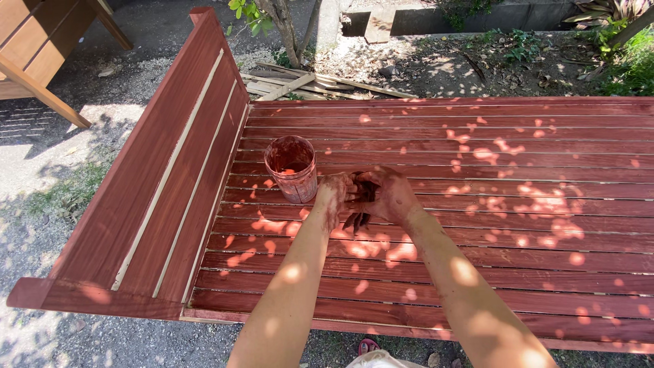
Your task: The person wipes red wood stain onto the slatted surface of a wooden bench using a cloth, working across the planks to cover bare unpainted areas. Near the end they dip the cloth into a container of stain and continue wiping the bench surface.
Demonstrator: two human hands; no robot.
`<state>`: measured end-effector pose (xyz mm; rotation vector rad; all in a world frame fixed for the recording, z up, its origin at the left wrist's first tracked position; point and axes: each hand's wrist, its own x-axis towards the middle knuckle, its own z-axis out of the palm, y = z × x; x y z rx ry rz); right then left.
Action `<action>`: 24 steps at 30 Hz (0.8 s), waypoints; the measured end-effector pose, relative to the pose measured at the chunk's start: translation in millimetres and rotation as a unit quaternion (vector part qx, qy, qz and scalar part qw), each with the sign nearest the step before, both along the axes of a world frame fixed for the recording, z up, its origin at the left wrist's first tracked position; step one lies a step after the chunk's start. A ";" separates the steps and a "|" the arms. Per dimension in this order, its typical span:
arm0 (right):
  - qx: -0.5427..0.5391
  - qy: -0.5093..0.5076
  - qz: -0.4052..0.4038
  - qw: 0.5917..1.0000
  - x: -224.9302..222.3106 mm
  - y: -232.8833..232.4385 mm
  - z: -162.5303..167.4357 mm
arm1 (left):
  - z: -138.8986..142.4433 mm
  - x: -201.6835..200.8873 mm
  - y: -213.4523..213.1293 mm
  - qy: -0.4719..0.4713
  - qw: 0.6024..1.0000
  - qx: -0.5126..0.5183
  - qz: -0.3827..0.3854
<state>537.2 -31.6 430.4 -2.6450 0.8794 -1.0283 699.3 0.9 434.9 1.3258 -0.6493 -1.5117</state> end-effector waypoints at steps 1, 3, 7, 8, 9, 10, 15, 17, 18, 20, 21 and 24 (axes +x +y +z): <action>-0.017 0.009 -0.018 1.000 -1.7 -2.6 0.0 | -2.3 2.5 -1.9 -0.017 0.999 -0.020 -0.035; -0.053 0.026 -0.053 0.997 -5.3 -7.3 0.7 | -1.5 6.7 -2.6 0.008 0.992 -0.096 -0.076; 0.121 -0.043 -0.013 0.992 -9.5 -11.4 6.4 | -0.4 15.8 3.7 -0.374 0.914 -0.110 -0.115; 0.151 -0.065 -0.019 0.986 -10.4 -11.6 8.1 | 0.7 18.7 7.4 -0.487 0.858 -0.082 -0.139; 0.180 -0.087 -0.024 0.979 -11.4 -11.5 10.3 | 1.3 20.7 10.7 -0.532 0.828 -0.074 -0.162; 0.193 -0.097 -0.028 0.976 -12.8 -11.6 12.7 | 1.3 23.5 14.8 -0.562 0.803 -0.073 -0.181; 0.253 -0.095 -0.094 0.958 -32.9 -16.7 21.9 | -3.9 35.8 22.1 -0.698 0.683 -0.129 -0.172; 0.219 -0.078 -0.071 0.970 -40.8 -19.4 20.9 | -4.9 44.8 22.6 -0.663 0.718 -0.073 -0.199; 0.203 -0.067 -0.058 0.975 -43.2 -19.8 19.6 | -4.8 46.4 20.9 -0.650 0.732 -0.093 -0.182; 0.241 -0.053 -0.078 0.966 -44.5 -21.5 16.1 | -6.5 49.8 17.6 -0.625 0.756 -0.130 -0.146; 0.260 -0.046 -0.086 0.961 -43.0 -23.2 14.0 | -9.0 52.0 16.8 -0.614 0.765 -0.128 -0.143; 0.275 -0.048 -0.073 0.957 -28.1 -29.1 5.8 | -21.2 65.4 18.1 -0.591 0.785 -0.152 -0.105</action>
